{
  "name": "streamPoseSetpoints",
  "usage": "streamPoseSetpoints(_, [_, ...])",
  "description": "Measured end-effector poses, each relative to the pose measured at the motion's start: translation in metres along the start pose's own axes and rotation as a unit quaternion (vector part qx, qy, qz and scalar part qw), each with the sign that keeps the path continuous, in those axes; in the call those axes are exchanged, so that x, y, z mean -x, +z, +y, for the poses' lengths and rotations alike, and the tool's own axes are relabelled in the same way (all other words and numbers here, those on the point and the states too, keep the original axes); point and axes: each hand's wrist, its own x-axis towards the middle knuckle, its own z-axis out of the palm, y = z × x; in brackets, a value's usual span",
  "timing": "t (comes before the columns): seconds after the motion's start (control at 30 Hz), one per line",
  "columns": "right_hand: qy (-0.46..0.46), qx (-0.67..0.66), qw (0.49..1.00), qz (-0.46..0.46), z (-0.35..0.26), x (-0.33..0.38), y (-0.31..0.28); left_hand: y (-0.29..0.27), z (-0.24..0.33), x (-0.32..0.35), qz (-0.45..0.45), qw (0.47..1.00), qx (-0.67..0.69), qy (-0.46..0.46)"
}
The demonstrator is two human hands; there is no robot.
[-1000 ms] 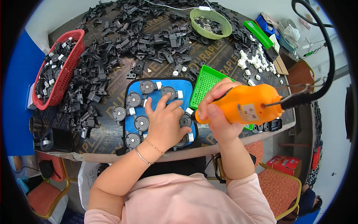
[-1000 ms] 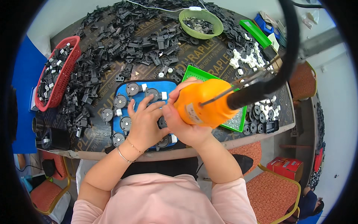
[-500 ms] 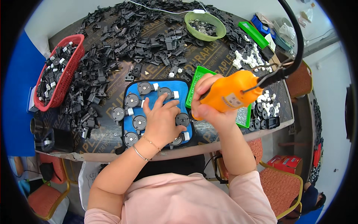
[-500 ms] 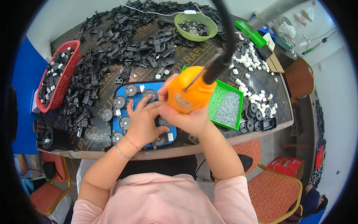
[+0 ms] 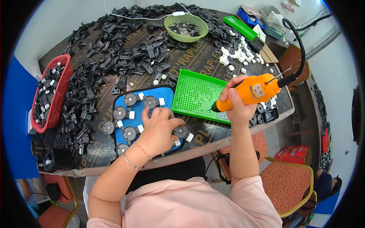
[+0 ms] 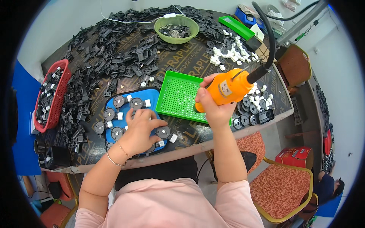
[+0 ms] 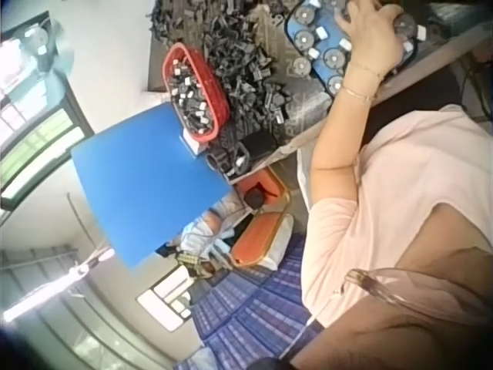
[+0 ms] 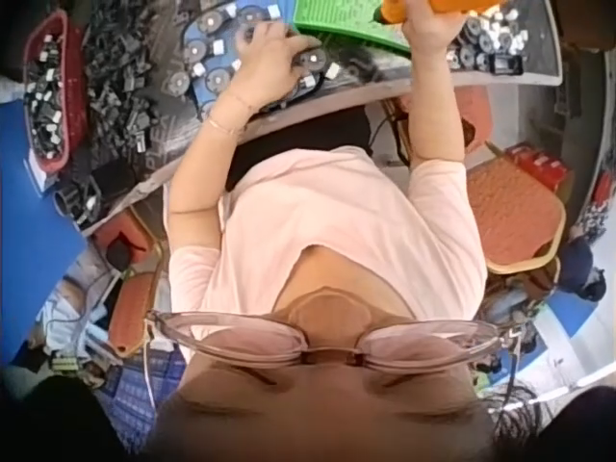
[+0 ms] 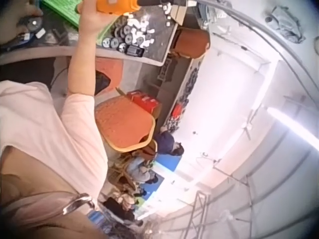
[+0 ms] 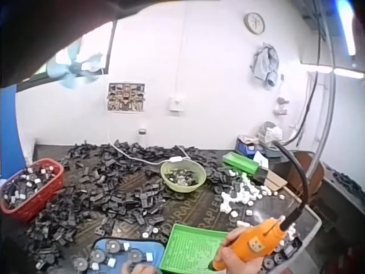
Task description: Assembling small mechanical components by inserting wheels and clips into plastic housings and securing them with an electric screwdriver.
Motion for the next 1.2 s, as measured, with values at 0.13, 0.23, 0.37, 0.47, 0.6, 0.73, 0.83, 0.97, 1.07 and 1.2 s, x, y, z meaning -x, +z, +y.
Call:
streamPoseSetpoints(0.13, [-0.014,-0.007,1.000,-0.005,0.006,0.004,-0.001,0.010,0.002,0.001,0.011,0.998,-0.040,0.048])
streamPoseSetpoints(0.23, [-0.013,0.013,1.000,-0.015,0.009,0.004,-0.001,0.008,0.013,0.002,0.060,0.997,-0.035,0.028])
streamPoseSetpoints(0.37, [-0.011,0.005,1.000,-0.018,0.013,0.005,-0.001,0.013,0.019,0.002,0.098,0.995,-0.030,-0.006])
streamPoseSetpoints(0.47, [-0.010,-0.014,1.000,-0.017,0.015,0.005,0.000,0.018,0.020,0.000,0.069,0.996,-0.052,-0.018])
streamPoseSetpoints(0.6, [-0.005,-0.018,1.000,-0.024,0.014,0.007,0.000,0.027,0.019,-0.001,0.065,0.997,-0.040,-0.010])
streamPoseSetpoints(0.73, [-0.006,0.005,1.000,-0.025,0.008,0.004,0.001,0.032,0.017,-0.001,0.083,0.996,-0.019,0.002])
streamPoseSetpoints(0.83, [-0.038,-0.029,0.999,-0.026,-0.006,0.000,0.001,0.035,0.015,-0.001,0.083,0.997,0.004,-0.001])
streamPoseSetpoints(0.97, [-0.060,-0.076,0.990,-0.102,-0.022,0.007,0.010,0.039,0.012,-0.001,0.081,0.996,0.029,-0.002])
streamPoseSetpoints(1.07, [-0.030,-0.108,0.988,-0.106,-0.020,0.020,0.024,0.039,0.012,-0.001,0.068,0.997,0.045,-0.011])
streamPoseSetpoints(1.2, [-0.012,-0.111,0.988,-0.105,-0.013,0.024,0.029,0.040,0.012,-0.002,0.071,0.996,0.052,-0.008])
